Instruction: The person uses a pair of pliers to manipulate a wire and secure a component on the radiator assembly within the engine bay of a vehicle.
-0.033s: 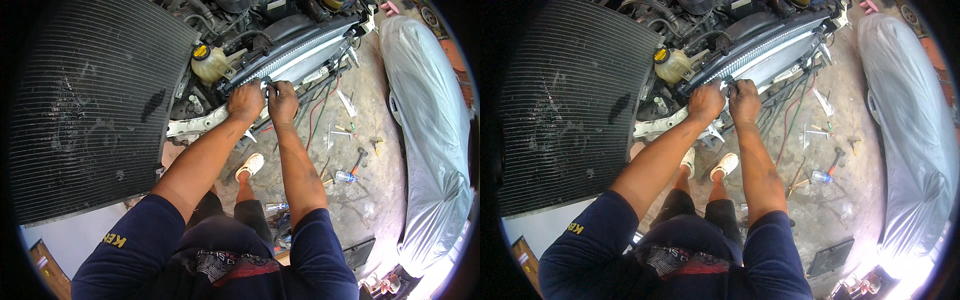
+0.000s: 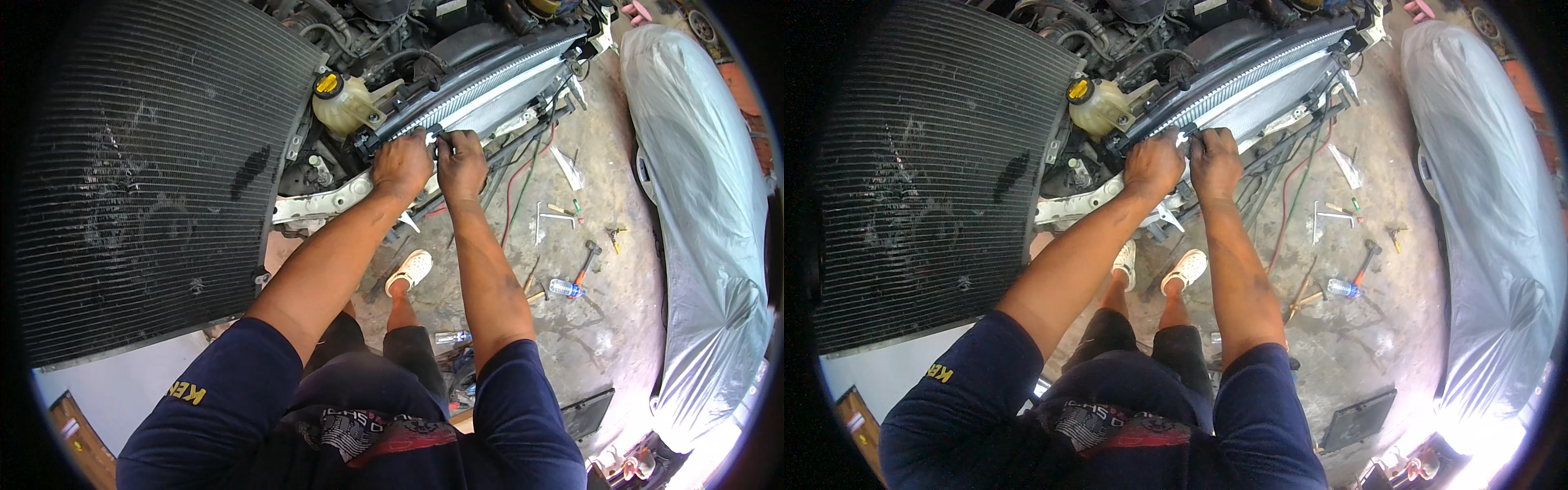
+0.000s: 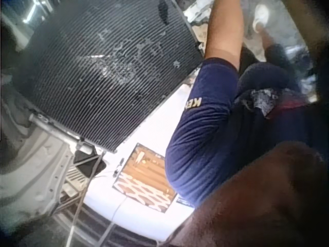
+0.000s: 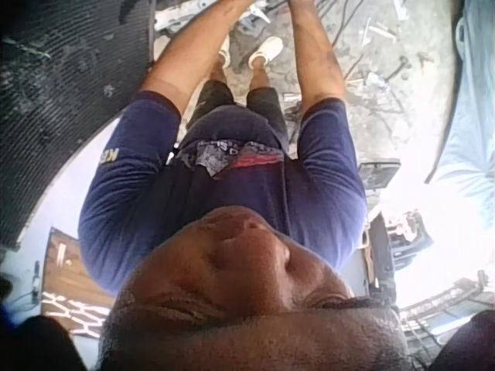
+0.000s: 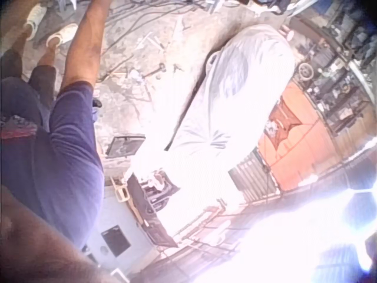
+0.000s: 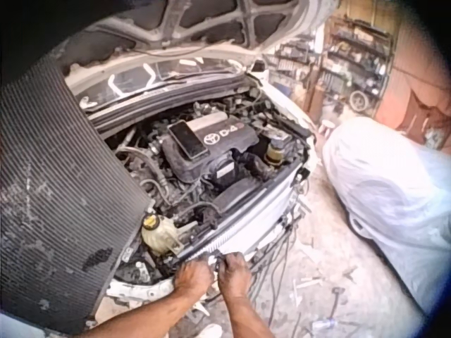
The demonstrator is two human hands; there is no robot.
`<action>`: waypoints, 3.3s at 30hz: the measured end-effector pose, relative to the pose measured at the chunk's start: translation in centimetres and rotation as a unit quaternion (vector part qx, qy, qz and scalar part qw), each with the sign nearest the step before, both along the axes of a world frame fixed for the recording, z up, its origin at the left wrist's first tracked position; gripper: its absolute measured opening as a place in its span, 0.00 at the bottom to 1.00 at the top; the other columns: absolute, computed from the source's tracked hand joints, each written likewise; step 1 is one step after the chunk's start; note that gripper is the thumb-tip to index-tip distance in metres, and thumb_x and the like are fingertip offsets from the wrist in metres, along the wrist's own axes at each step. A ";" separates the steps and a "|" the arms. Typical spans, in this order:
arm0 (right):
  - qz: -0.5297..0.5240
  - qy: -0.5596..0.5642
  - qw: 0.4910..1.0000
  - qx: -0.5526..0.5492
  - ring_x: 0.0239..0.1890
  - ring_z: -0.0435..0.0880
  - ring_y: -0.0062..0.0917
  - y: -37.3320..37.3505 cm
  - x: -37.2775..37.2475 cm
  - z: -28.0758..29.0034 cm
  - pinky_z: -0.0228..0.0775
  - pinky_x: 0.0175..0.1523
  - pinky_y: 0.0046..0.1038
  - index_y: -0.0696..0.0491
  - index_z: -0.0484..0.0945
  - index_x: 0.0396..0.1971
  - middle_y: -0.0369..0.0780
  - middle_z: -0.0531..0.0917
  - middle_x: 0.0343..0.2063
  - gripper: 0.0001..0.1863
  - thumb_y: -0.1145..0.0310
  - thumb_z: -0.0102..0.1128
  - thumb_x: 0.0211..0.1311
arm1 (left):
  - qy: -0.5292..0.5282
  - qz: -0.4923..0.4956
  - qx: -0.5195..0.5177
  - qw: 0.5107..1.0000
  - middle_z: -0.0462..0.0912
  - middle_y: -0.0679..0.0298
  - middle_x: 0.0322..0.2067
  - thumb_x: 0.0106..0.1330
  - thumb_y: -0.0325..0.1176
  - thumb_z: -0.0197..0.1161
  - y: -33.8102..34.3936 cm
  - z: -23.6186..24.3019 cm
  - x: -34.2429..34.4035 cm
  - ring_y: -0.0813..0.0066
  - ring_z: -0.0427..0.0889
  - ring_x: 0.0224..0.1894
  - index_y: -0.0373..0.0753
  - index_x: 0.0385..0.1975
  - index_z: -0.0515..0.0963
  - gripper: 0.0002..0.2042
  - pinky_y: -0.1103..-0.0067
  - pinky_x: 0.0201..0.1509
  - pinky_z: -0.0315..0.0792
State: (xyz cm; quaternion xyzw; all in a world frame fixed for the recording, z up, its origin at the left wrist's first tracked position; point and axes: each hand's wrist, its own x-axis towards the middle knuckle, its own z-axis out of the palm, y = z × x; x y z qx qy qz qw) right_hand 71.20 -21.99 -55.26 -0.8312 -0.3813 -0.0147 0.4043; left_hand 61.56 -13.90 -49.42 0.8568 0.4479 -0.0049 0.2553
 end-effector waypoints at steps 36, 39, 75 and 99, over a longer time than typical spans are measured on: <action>0.029 0.014 0.999 0.010 0.40 0.84 0.44 -0.1 1.1 -0.8 0.78 0.44 0.43 0.52 0.82 0.36 0.42 0.80 0.38 0.09 0.64 0.71 0.62 | 0.022 -0.025 0.018 0.999 0.87 0.41 0.40 0.73 0.40 0.58 0.0 -0.1 0.2 0.39 0.87 0.45 0.35 0.47 0.80 0.14 0.52 0.51 0.80; 0.020 -0.004 1.000 0.015 0.39 0.84 0.43 -0.1 1.2 -0.9 0.79 0.43 0.42 0.51 0.83 0.35 0.41 0.80 0.37 0.09 0.63 0.72 0.61 | 0.023 -0.024 0.021 0.999 0.87 0.42 0.40 0.73 0.40 0.58 0.2 -0.6 0.2 0.39 0.87 0.45 0.35 0.47 0.80 0.15 0.52 0.51 0.80; 0.058 -0.028 0.996 0.054 0.39 0.84 0.42 0.0 2.0 -1.9 0.79 0.42 0.42 0.51 0.80 0.37 0.41 0.80 0.37 0.10 0.67 0.72 0.59 | 0.048 -0.028 0.030 0.998 0.88 0.44 0.40 0.75 0.40 0.55 -0.1 -0.2 0.6 0.43 0.88 0.46 0.37 0.47 0.81 0.14 0.54 0.52 0.81; 0.042 0.000 0.997 0.068 0.37 0.83 0.44 0.2 1.5 -2.4 0.78 0.40 0.43 0.52 0.78 0.37 0.43 0.79 0.36 0.09 0.69 0.70 0.61 | 0.041 -0.023 0.032 0.998 0.87 0.41 0.42 0.74 0.42 0.58 0.1 -0.8 0.6 0.40 0.87 0.47 0.35 0.46 0.79 0.15 0.52 0.54 0.79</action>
